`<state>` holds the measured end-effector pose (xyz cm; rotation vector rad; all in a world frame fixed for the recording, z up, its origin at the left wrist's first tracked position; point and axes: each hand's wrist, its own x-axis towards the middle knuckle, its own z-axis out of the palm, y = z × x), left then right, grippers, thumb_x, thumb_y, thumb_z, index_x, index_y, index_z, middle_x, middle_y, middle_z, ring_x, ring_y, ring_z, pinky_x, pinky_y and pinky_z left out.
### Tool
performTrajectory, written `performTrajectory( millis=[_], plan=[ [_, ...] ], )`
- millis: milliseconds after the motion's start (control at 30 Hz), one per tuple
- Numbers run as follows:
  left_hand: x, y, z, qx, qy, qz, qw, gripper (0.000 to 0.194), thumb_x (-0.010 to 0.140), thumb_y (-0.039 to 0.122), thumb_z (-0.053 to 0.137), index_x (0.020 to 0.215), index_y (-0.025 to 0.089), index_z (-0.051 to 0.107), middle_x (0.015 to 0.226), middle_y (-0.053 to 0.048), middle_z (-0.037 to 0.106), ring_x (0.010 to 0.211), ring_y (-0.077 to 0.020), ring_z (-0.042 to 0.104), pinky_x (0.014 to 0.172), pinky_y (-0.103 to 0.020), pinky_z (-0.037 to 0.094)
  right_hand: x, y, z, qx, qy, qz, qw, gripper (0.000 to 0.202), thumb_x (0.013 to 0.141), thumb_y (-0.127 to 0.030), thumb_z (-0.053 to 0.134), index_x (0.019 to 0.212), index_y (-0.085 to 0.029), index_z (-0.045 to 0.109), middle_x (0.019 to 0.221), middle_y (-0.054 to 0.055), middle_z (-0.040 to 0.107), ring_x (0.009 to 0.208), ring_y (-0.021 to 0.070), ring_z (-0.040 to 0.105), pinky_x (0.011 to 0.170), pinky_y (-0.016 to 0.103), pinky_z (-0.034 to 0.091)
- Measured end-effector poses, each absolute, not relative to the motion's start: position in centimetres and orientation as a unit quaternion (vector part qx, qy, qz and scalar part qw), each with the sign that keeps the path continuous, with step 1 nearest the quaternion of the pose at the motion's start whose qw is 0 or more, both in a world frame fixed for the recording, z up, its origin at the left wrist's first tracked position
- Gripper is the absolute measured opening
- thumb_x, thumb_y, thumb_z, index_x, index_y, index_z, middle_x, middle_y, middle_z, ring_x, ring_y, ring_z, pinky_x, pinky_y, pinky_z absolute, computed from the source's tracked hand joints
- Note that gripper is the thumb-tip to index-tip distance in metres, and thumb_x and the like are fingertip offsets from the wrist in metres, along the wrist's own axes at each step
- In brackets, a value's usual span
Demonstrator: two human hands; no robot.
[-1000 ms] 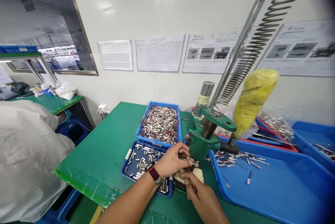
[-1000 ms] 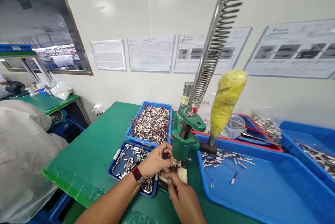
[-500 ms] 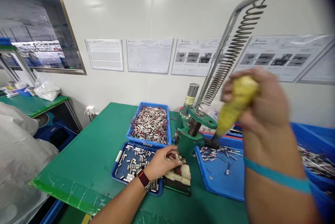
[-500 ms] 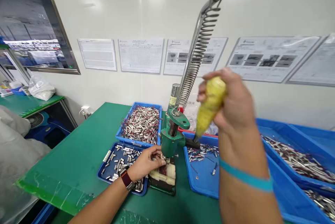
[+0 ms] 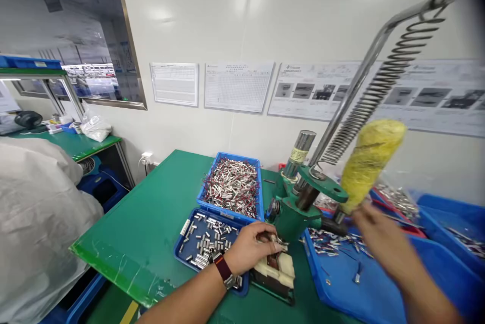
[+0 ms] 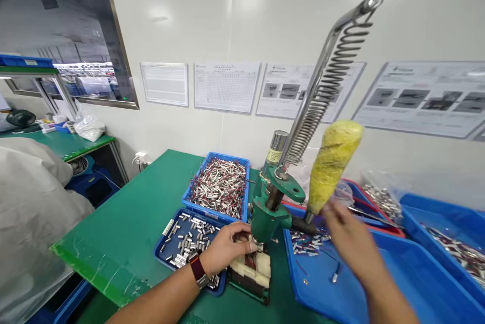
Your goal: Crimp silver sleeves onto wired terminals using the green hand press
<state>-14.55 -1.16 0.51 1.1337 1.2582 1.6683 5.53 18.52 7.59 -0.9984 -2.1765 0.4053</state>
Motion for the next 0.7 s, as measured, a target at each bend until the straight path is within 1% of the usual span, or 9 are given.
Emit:
performTrajectory(
  millis=[67,167,267,333,400,433,500,600,700],
  plan=[
    [-14.1,-1.0,0.2,0.448,0.476,0.67,0.351,0.031,0.069,0.035,0.08,0.088,0.012,0.071,0.104,-0.009,0.062,0.091,-0.0195,0.057,0.084,-0.032,0.043,5.9,19.9,3.1,-0.393,-0.876,0.175,0.218,0.056,0.075,-0.057,0.045,0.105,-0.018,0.069,0.095,0.015,0.073,0.091,0.034,0.069,0.079,0.043,0.055],
    [-13.9,-0.2,0.4,0.453,0.464,0.664,0.373,0.03,0.071,0.04,0.078,0.081,0.013,0.069,0.094,-0.008,0.062,0.091,-0.021,0.058,0.086,-0.034,0.045,6.8,21.8,-2.5,-0.368,-0.91,0.161,0.099,0.056,0.071,-0.049,0.052,0.117,-0.021,0.067,0.116,0.015,0.068,0.105,0.0336,0.066,0.089,0.044,0.051],
    [-15.7,0.9,1.7,0.423,0.464,0.66,0.413,0.035,0.075,0.047,0.072,0.085,0.014,0.067,0.085,-0.007,0.062,0.082,-0.0205,0.06,0.077,-0.034,0.049,7.3,22.8,-4.5,-0.384,-0.912,0.132,0.067,0.048,0.075,-0.042,0.054,0.118,-0.024,0.064,0.12,0.014,0.067,0.105,0.0315,0.066,0.086,0.041,0.049],
    [-18.1,1.2,3.1,0.403,0.487,0.682,0.367,0.032,0.085,0.044,0.062,0.103,0.018,0.064,0.1,-0.008,0.063,0.096,-0.0215,0.059,0.081,-0.033,0.049,7.4,22.8,-4.2,-0.397,-0.907,0.128,0.046,0.031,0.079,-0.038,0.054,0.104,-0.023,0.065,0.106,0.012,0.071,0.094,0.0289,0.068,0.077,0.037,0.048],
    [-20.8,0.6,4.4,0.416,0.579,0.671,0.203,0.043,0.084,0.031,0.063,0.126,0.023,0.055,0.125,-0.009,0.058,0.114,-0.0218,0.053,0.091,-0.032,0.045,7.4,22.4,-3.4,-0.403,-0.906,0.123,0.035,0.017,0.081,-0.033,0.055,0.09,-0.022,0.063,0.09,0.009,0.072,0.084,0.0261,0.068,0.069,0.032,0.044],
    [-22.1,0.1,4.8,0.439,0.651,0.605,0.131,0.045,0.086,0.029,0.059,0.13,0.021,0.052,0.127,-0.011,0.058,0.113,-0.0225,0.054,0.09,-0.032,0.046,7.4,22.1,-2.9,-0.405,-0.906,0.118,0.034,0.012,0.081,-0.031,0.055,0.087,-0.022,0.062,0.084,0.007,0.071,0.081,0.0247,0.068,0.066,0.031,0.041],
    [-23.9,-1.3,5.0,0.502,0.722,0.458,0.128,0.032,0.093,0.029,0.044,0.118,0.017,0.061,0.105,-0.008,0.068,0.094,-0.0204,0.062,0.081,-0.03,0.047,7.4,21.6,-2.3,-0.408,-0.906,0.107,0.042,0.009,0.081,-0.028,0.057,0.085,-0.022,0.062,0.082,0.006,0.069,0.079,0.0228,0.067,0.065,0.029,0.039],
    [-24.9,-3.2,4.3,0.573,0.721,0.336,0.2,0.022,0.086,0.023,0.051,0.086,0.017,0.072,0.072,-0.002,0.07,0.063,-0.0172,0.062,0.065,-0.027,0.046,7.5,21.1,-1.7,-0.415,-0.903,0.089,0.067,0.013,0.085,-0.029,0.055,0.087,-0.021,0.065,0.085,0.007,0.069,0.08,0.0221,0.065,0.065,0.028,0.038],
    [-24.4,-3.8,3.1,0.608,0.727,0.242,0.207,0.019,0.078,0.016,0.057,0.085,0.018,0.075,0.079,-0.004,0.074,0.073,-0.0208,0.066,0.072,-0.029,0.046,7.9,20.9,-1.3,-0.438,-0.891,0.07,0.098,0.019,0.087,-0.033,0.052,0.09,-0.021,0.067,0.089,0.008,0.068,0.081,0.0223,0.064,0.065,0.028,0.038]
  ],
)
